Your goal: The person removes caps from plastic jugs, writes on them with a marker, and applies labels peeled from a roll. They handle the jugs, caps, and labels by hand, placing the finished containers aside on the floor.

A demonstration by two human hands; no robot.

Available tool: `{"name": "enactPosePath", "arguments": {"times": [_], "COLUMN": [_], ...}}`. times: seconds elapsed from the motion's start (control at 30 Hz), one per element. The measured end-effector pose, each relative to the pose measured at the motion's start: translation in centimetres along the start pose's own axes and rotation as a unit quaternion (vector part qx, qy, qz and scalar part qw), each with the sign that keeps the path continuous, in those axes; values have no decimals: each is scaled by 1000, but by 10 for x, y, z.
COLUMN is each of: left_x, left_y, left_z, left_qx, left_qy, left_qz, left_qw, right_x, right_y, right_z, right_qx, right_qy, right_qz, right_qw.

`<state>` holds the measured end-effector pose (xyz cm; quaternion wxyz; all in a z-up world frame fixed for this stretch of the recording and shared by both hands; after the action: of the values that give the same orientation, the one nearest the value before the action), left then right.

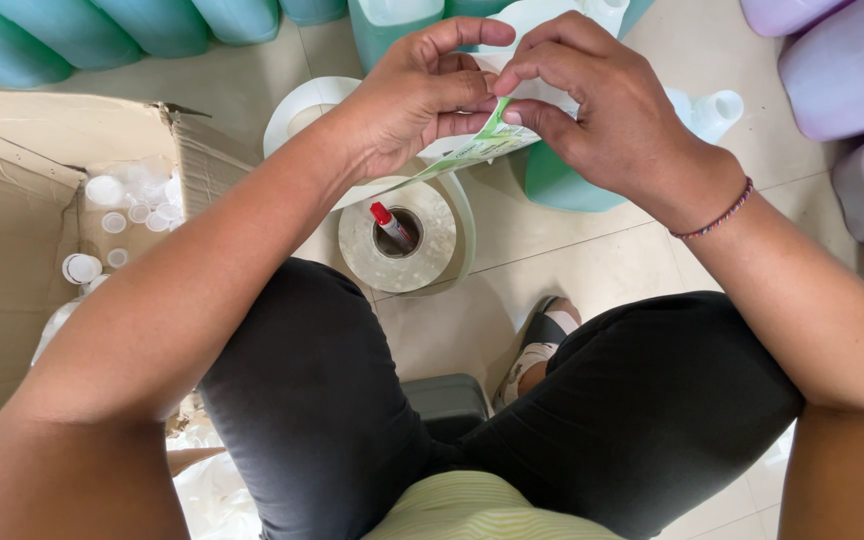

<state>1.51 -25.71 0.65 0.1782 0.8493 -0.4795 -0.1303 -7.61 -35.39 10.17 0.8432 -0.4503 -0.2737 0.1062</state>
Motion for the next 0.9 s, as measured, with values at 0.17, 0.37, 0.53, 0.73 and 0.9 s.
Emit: {"name": "enactPosePath", "arguments": {"times": [0.17, 0.37, 0.53, 0.73, 0.9], "left_x": [1, 2, 4, -18, -36], "left_y": [2, -5, -50, -124, -161], "left_z": [1, 1, 13, 37, 49], "left_qx": [-5, 17, 99, 193, 294], "left_qy": [-9, -14, -30, -78, -115], "left_qz": [-2, -14, -75, -164, -200], "left_qw": [1000, 1000, 992, 964, 928], "right_x": [0, 3, 5, 2, -2], "right_y": [1, 2, 6, 5, -2], "right_z": [-3, 2, 3, 2, -4], "right_qx": [7, 10, 17, 53, 59], "right_qy": [19, 13, 39, 28, 35], "right_qz": [4, 10, 37, 34, 19], "right_qw": [1000, 1000, 998, 998, 997]}}
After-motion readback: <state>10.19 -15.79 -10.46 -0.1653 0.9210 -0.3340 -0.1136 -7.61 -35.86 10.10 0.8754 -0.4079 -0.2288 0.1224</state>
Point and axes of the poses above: each hand's wrist, its own x-axis towards the middle knuckle, its own y-axis out of the palm, z = x × y, the point moved 9 cm from there along x, towards the middle knuckle, and after that the axes turned 3 degrees about z, right-handed, at the moved point
